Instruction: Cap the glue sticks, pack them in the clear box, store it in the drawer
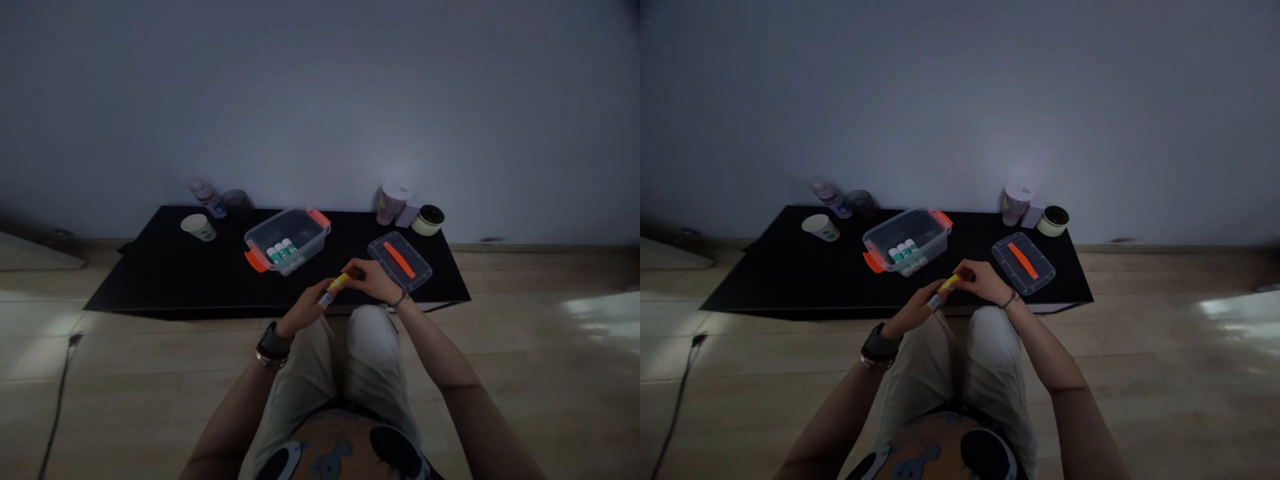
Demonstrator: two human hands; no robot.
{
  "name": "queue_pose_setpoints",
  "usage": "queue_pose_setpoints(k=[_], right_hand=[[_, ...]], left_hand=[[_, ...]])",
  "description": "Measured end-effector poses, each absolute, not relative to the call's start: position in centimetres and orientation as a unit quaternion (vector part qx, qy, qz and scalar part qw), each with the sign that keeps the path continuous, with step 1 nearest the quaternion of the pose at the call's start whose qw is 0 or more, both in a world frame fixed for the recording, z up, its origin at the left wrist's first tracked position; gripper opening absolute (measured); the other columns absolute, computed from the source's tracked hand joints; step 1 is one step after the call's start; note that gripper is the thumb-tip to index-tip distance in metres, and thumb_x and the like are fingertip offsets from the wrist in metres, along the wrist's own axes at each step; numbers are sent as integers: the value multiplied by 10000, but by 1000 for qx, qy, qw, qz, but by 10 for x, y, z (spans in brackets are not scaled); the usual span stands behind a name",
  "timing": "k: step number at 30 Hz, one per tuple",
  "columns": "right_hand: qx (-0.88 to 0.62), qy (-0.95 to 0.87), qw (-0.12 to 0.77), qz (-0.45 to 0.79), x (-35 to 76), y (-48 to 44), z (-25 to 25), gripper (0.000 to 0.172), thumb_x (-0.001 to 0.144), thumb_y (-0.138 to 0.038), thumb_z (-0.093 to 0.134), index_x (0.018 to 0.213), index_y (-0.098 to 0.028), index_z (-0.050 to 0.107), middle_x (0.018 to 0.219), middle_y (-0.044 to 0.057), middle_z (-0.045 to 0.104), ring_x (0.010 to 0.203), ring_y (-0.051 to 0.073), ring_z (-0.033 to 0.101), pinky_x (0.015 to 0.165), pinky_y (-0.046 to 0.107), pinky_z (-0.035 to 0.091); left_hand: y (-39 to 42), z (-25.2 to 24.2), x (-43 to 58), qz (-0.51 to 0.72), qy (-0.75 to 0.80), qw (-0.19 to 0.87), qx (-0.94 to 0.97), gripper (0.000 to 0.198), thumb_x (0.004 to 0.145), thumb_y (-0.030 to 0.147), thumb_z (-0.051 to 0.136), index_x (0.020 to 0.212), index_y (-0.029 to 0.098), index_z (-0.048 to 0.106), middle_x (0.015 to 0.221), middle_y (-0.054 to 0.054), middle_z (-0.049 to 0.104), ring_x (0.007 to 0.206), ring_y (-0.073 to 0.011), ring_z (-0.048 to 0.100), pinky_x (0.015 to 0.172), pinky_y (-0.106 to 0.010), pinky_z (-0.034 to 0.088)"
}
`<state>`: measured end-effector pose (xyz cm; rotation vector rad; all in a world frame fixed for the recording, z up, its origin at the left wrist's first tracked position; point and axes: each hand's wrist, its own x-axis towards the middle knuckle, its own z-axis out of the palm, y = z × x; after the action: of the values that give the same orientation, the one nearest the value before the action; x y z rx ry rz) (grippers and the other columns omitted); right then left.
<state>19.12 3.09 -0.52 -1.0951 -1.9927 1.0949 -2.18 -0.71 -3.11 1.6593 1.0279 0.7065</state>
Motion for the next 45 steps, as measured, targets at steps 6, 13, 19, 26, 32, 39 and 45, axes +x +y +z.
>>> queue_pose_setpoints(k=[6,13,19,26,32,39,45], right_hand=[[-373,-813,307,326,193,24,15,350,981,-497,488,1073,-185,617,815,18,622,685,131,553,636,248,429],[-372,-871,260,187,186,23,17,399,1016,-442,377,716,-213,506,680,16,504,676,157,461,644,281,342],[-408,-856,275,160,180,20,16,423,1027,-398,319,667,-221,452,626,4,445,629,155,435,612,289,289],[-474,-821,284,145,176,20,4,427,1030,-392,307,681,-214,478,623,7,478,611,145,451,605,286,272],[-489,-795,300,196,179,12,-2,451,1035,-391,276,654,-218,447,596,3,477,568,140,453,582,284,277],[-437,-793,361,223,187,5,12,264,984,-297,390,1095,-203,610,754,21,619,623,152,539,648,272,420],[-451,-789,369,193,180,2,4,358,928,-199,363,1179,-192,618,848,52,682,724,175,616,714,286,451]], left_hand=[[-13,-21,-17,308,395,560,660,443,978,576,405,1100,175,550,712,36,465,604,-110,401,576,-244,368],[-19,-10,-15,307,388,547,675,409,981,554,417,1051,180,570,770,2,517,662,-124,435,621,-251,379],[-20,4,-11,310,419,475,709,429,982,513,416,1148,164,602,807,-31,596,677,-144,476,643,-268,388],[-19,-1,-3,327,475,346,740,378,943,439,472,1192,190,610,1070,-117,700,947,-246,647,829,-326,456],[-18,-10,-1,291,447,452,715,377,968,518,441,1039,188,608,793,-45,635,652,-165,554,629,-280,402],[-22,-11,4,318,359,597,643,445,947,607,453,968,176,561,747,1,548,637,-115,469,590,-237,394],[-26,-11,5,316,449,404,732,317,936,351,528,1199,199,619,1108,-100,697,981,-239,646,875,-341,472]])
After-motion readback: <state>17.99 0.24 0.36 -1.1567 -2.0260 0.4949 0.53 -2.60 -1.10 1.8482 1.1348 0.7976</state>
